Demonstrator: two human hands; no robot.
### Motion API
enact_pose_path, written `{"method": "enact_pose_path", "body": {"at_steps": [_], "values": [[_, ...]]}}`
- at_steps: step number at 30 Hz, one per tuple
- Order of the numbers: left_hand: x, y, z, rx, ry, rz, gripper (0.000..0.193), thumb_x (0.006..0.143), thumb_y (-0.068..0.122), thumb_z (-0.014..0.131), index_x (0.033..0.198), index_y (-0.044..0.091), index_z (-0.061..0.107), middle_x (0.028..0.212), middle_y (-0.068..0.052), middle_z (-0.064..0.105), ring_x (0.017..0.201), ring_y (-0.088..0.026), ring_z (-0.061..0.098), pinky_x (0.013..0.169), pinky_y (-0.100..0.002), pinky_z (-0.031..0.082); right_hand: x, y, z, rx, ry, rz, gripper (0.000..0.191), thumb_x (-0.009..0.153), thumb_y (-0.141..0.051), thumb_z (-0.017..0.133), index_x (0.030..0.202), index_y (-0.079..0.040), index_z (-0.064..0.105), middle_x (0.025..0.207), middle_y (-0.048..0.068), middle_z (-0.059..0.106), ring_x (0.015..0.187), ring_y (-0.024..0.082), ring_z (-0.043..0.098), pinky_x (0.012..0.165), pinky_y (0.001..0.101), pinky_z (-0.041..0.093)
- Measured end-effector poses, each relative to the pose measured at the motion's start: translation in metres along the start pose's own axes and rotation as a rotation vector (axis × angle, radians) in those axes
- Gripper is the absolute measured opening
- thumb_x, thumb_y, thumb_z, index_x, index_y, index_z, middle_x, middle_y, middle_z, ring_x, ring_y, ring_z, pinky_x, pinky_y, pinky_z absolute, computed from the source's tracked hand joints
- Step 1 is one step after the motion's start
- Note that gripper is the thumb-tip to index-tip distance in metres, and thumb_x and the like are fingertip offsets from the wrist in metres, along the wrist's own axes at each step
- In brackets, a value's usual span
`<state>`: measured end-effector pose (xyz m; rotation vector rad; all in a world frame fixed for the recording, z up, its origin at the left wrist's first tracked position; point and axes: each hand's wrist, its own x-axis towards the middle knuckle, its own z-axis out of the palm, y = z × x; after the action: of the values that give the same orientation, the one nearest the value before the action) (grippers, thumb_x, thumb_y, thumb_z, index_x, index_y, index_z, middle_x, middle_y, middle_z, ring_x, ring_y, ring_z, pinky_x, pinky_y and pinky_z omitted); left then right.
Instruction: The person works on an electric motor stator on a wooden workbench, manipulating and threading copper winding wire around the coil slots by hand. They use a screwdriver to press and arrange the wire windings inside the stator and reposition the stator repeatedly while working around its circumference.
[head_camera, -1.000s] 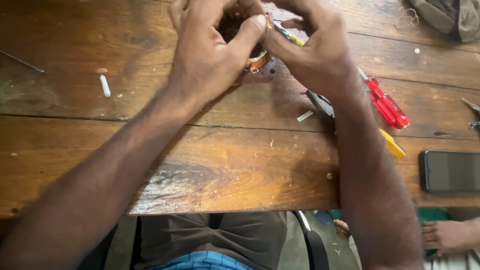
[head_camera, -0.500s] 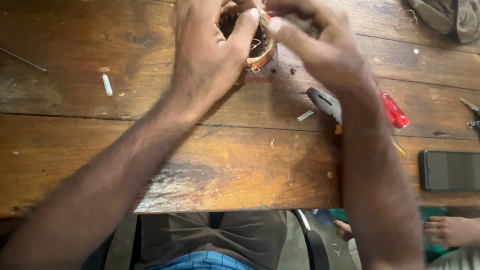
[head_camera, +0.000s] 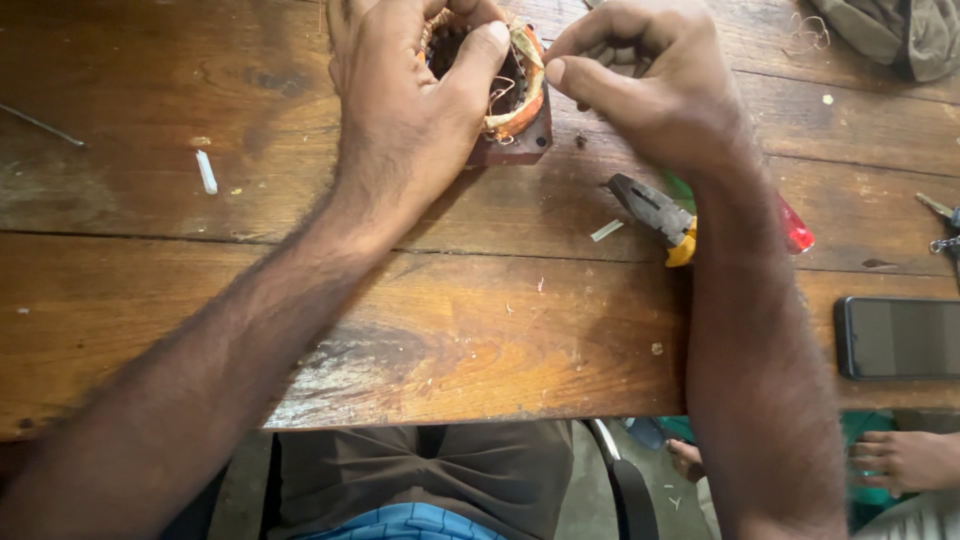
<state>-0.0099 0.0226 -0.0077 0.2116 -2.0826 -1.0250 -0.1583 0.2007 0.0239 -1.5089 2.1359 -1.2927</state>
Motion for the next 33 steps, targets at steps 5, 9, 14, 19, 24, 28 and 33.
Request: {"method": "enact_pose_path", "body": {"at_steps": [5,9,14,19,24,28,33], "values": [[-0.001,0.001,0.001,-0.059,-0.001,-0.041,0.010,0.100,0.019,0.072,0.099,0.010,0.068,0.108,-0.003,0.059,0.118,-0.021,0.050,0.102,-0.045,0.046,0.001,0.007,-0.001,-0.078,-0.041,0.012,0.009,0.103,-0.010,0.075,0.104,-0.001,0.074,0.079,-0.003,0.063,0.066,0.002,0.052,0.054,0.0195,0.041],[0.003,0.008,-0.002,-0.005,0.054,0.150,0.009,0.094,0.014,0.071,0.096,0.006,0.066,0.100,-0.007,0.060,0.103,-0.025,0.053,0.095,-0.051,0.036,0.002,0.013,-0.001,-0.203,-0.053,-0.165,0.006,0.104,-0.006,0.074,0.102,0.000,0.074,0.081,-0.002,0.065,0.070,0.001,0.056,0.063,0.0194,0.048],[0.015,0.015,-0.008,-0.155,-0.189,0.168,0.008,0.098,0.012,0.064,0.096,0.004,0.064,0.085,-0.003,0.062,0.080,-0.015,0.059,0.082,-0.039,0.047,0.001,0.015,-0.006,-0.268,-0.047,-0.197,0.008,0.104,-0.008,0.075,0.101,0.000,0.075,0.080,-0.001,0.067,0.070,0.002,0.056,0.059,0.0209,0.047],[0.024,0.015,-0.005,-0.277,-0.403,-0.034,0.009,0.098,0.013,0.055,0.096,0.006,0.061,0.078,0.000,0.062,0.067,-0.009,0.059,0.062,-0.031,0.049,-0.001,0.017,-0.009,-0.259,-0.034,-0.180,0.007,0.106,-0.007,0.073,0.104,0.000,0.075,0.081,0.002,0.067,0.068,0.005,0.055,0.060,0.0232,0.044],[0.019,0.009,-0.001,-0.131,-0.368,0.213,0.013,0.113,0.016,0.059,0.107,0.004,0.062,0.084,-0.001,0.068,0.077,-0.012,0.065,0.077,-0.039,0.050,-0.004,0.019,-0.008,-0.214,-0.052,-0.216,0.007,0.106,-0.004,0.071,0.103,0.002,0.071,0.089,0.003,0.069,0.078,0.005,0.063,0.072,0.0224,0.054],[0.014,0.001,0.002,0.155,-0.105,0.564,0.012,0.109,0.014,0.062,0.106,0.003,0.060,0.084,-0.006,0.067,0.079,-0.021,0.065,0.074,-0.045,0.046,-0.004,0.017,-0.004,-0.196,-0.036,-0.171,0.007,0.106,-0.004,0.070,0.104,0.003,0.071,0.088,0.002,0.069,0.079,0.005,0.062,0.072,0.0227,0.053],[0.015,-0.012,0.003,-0.281,-0.373,0.182,0.017,0.113,0.016,0.050,0.106,0.006,0.062,0.085,-0.002,0.068,0.074,-0.012,0.065,0.068,-0.033,0.052,-0.005,0.010,-0.001,-0.169,-0.043,-0.143,0.009,0.108,-0.006,0.071,0.105,0.003,0.071,0.086,0.002,0.069,0.075,0.003,0.059,0.069,0.0215,0.048]]}}
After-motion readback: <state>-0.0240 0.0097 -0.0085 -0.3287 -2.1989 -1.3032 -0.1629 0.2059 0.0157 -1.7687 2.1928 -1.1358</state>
